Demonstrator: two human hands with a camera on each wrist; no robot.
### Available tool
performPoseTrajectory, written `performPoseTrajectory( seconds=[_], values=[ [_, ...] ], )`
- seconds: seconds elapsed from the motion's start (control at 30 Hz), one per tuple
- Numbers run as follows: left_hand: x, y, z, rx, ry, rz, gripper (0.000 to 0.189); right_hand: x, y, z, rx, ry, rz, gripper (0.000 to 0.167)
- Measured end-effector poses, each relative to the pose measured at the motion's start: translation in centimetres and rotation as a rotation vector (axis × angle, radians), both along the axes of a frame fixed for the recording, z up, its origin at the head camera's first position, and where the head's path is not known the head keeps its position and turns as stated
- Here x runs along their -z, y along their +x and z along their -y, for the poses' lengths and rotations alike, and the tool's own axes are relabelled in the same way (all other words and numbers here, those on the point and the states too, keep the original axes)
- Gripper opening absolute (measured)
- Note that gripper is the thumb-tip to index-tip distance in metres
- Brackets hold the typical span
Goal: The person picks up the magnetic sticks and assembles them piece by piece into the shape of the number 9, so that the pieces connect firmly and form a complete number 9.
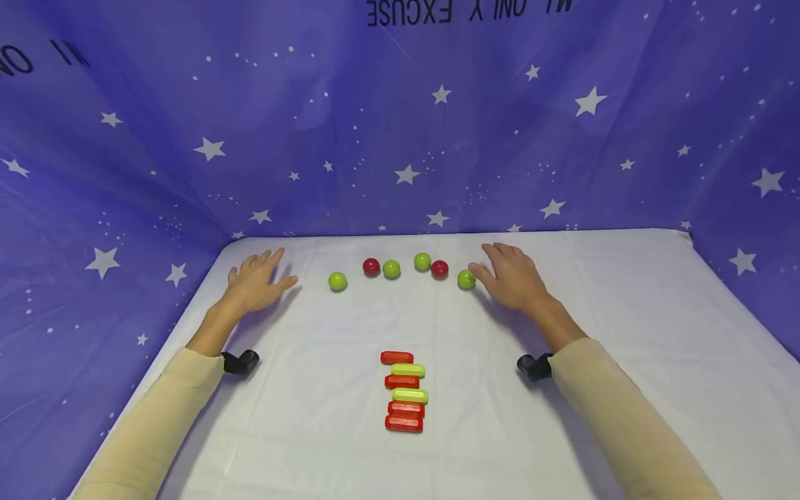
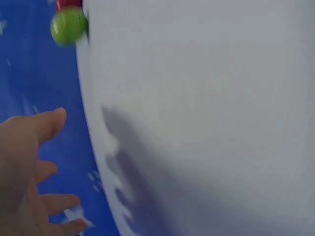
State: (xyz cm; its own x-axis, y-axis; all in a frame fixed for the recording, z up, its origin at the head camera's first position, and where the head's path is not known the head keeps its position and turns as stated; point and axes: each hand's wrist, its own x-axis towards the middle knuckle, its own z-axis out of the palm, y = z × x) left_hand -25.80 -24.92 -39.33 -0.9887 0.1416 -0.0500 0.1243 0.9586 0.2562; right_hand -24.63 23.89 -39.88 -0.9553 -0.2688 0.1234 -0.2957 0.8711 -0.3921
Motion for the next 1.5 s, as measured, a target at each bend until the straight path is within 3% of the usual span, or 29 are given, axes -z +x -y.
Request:
performPoseTrajectory(
  seconds=[0.23, 0.33, 0.47, 0.7, 0.8, 0.93, 1.07, 1.5],
  values=[
    [-1.0, 2.7, -4.1, 0.009, 0.236, -0.192, 0.060, -0.2, 0.5, 2.0, -0.022, -0.191, 0.035, 0.051],
    [-1.3, 4.0, -5.7, 0.033, 0.358, -0.212, 0.051, 0.2, 0.7, 2.4, -0.019, -0.208, 0.041, 0.049],
    [-1.1, 5.6, -8.0, 0.109, 0.487, -0.108, 0.045, 0.7, 0.7, 2.7, -0.021, -0.199, 0.035, 0.047],
    [0.2, 8.0, -11.7, 0.263, 0.629, 0.181, 0.040, 1.4, 0.7, 3.1, -0.019, -0.173, 0.055, 0.040],
    [0.9, 8.4, -12.7, 0.326, 0.643, 0.278, 0.037, 1.5, 0.7, 3.1, -0.020, -0.158, 0.056, 0.036],
    [1.5, 8.7, -13.5, 0.394, 0.617, 0.323, 0.034, 1.6, 0.7, 3.0, -0.015, -0.143, 0.069, 0.034],
    [1.7, 8.9, -13.8, 0.432, 0.597, 0.336, 0.029, 1.5, 0.8, 3.0, -0.009, -0.133, 0.070, 0.033],
    [2.2, 9.0, -14.3, 0.473, 0.548, 0.344, 0.021, 1.6, 0.7, 3.0, 0.012, -0.123, 0.094, 0.034]
  ],
)
